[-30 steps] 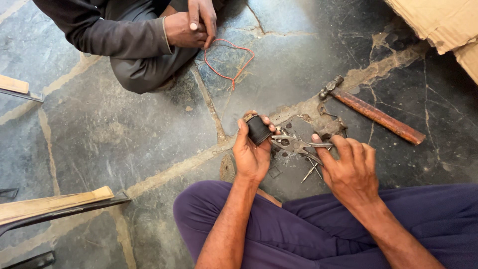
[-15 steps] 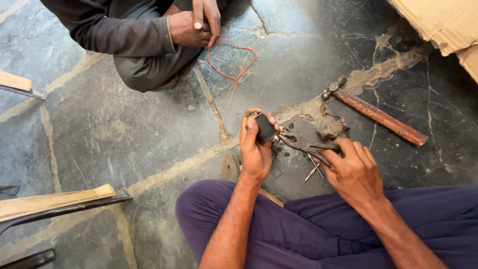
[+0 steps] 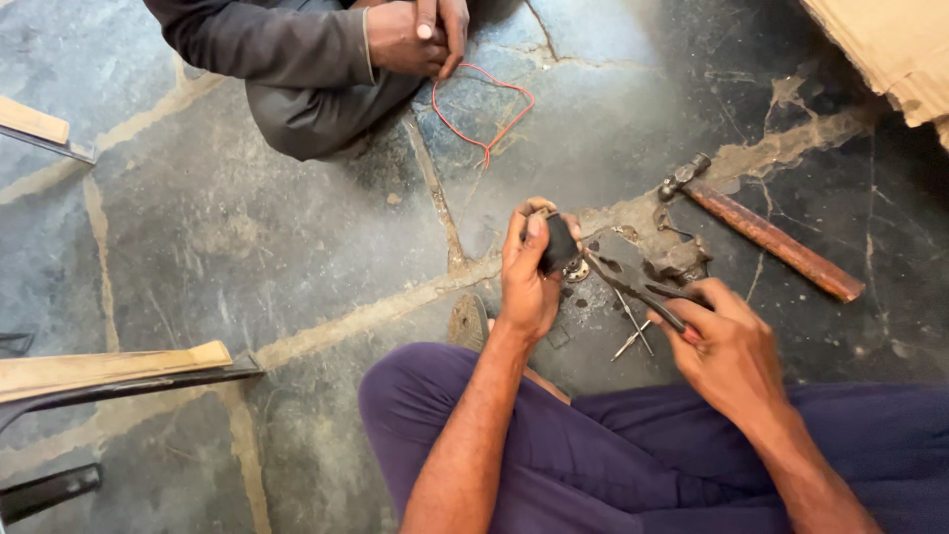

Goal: The person sits on the floor and uses a hammer and pliers to disassemble a small electric motor. They strike the motor housing to loosen parts, remove internal components, and inspect the separated pieces while a second person handles wires nearby.

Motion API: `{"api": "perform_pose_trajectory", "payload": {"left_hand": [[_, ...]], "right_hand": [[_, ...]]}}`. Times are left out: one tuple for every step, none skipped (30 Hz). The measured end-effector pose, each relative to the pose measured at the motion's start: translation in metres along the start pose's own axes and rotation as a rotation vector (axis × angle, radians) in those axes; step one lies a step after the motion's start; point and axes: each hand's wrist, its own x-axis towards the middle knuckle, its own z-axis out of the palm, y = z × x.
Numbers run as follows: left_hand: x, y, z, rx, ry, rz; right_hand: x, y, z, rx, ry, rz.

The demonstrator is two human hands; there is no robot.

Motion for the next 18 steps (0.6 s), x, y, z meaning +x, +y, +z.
{"api": "perform_pose_trajectory", "payload": {"left_hand": [[0.0, -0.001, 0.0, 0.014, 0.05, -0.004], [0.003, -0.001, 0.001, 0.032, 0.092, -0.005], [0.004, 0.0, 0.001, 0.009, 0.098, -0.03], [0.002, 0.001, 0.001, -0.012, 0.107, -0.062], [0.001, 0.002, 0.001, -0.034, 0.116, -0.095], [-0.001, 0.002, 0.001, -0.008, 0.103, -0.107], [-0.003, 0.003, 0.001, 0.017, 0.089, -0.119], [-0.003, 0.003, 0.001, 0.044, 0.071, -0.131], [-0.003, 0.002, 0.002, 0.096, 0.061, -0.112], [-0.002, 0.001, 0.003, 0.147, 0.05, -0.092], [-0.002, 0.0, 0.004, 0.198, 0.039, -0.072], [-0.002, -0.001, 0.005, 0.235, 0.034, -0.051], [-0.003, -0.003, 0.005, 0.272, 0.029, -0.03], [-0.003, -0.004, 0.005, 0.311, 0.023, -0.007], [-0.002, -0.005, 0.004, 0.318, 0.034, -0.008], [-0.003, -0.005, 0.003, 0.325, 0.049, -0.01], [-0.003, -0.006, 0.001, 0.332, 0.063, -0.013], [-0.003, -0.006, 0.0, 0.308, 0.09, -0.041]], "right_hand": [[0.0, 0.001, 0.004, 0.087, -0.068, 0.109], [0.004, 0.003, 0.008, 0.175, -0.128, 0.215], [0.006, 0.007, 0.011, 0.187, -0.141, 0.197], [0.006, 0.011, 0.014, 0.199, -0.157, 0.185], [0.005, 0.015, 0.017, 0.212, -0.172, 0.174], [0.003, 0.02, 0.018, 0.23, -0.174, 0.163], [0.002, 0.025, 0.02, 0.248, -0.175, 0.151], [0.001, 0.03, 0.021, 0.268, -0.173, 0.14], [0.001, 0.035, 0.022, 0.259, -0.168, 0.141], [0.001, 0.039, 0.024, 0.25, -0.163, 0.141], [0.001, 0.042, 0.025, 0.241, -0.157, 0.142], [0.001, 0.045, 0.026, 0.296, -0.181, 0.199], [0.0, 0.047, 0.028, 0.351, -0.204, 0.257], [0.001, 0.048, 0.03, 0.407, -0.226, 0.312], [0.001, 0.049, 0.032, 0.472, -0.262, 0.362], [-0.001, 0.049, 0.034, 0.538, -0.302, 0.413], [-0.002, 0.049, 0.036, 0.604, -0.342, 0.463], [-0.001, 0.049, 0.038, 0.698, -0.353, 0.468]]}}
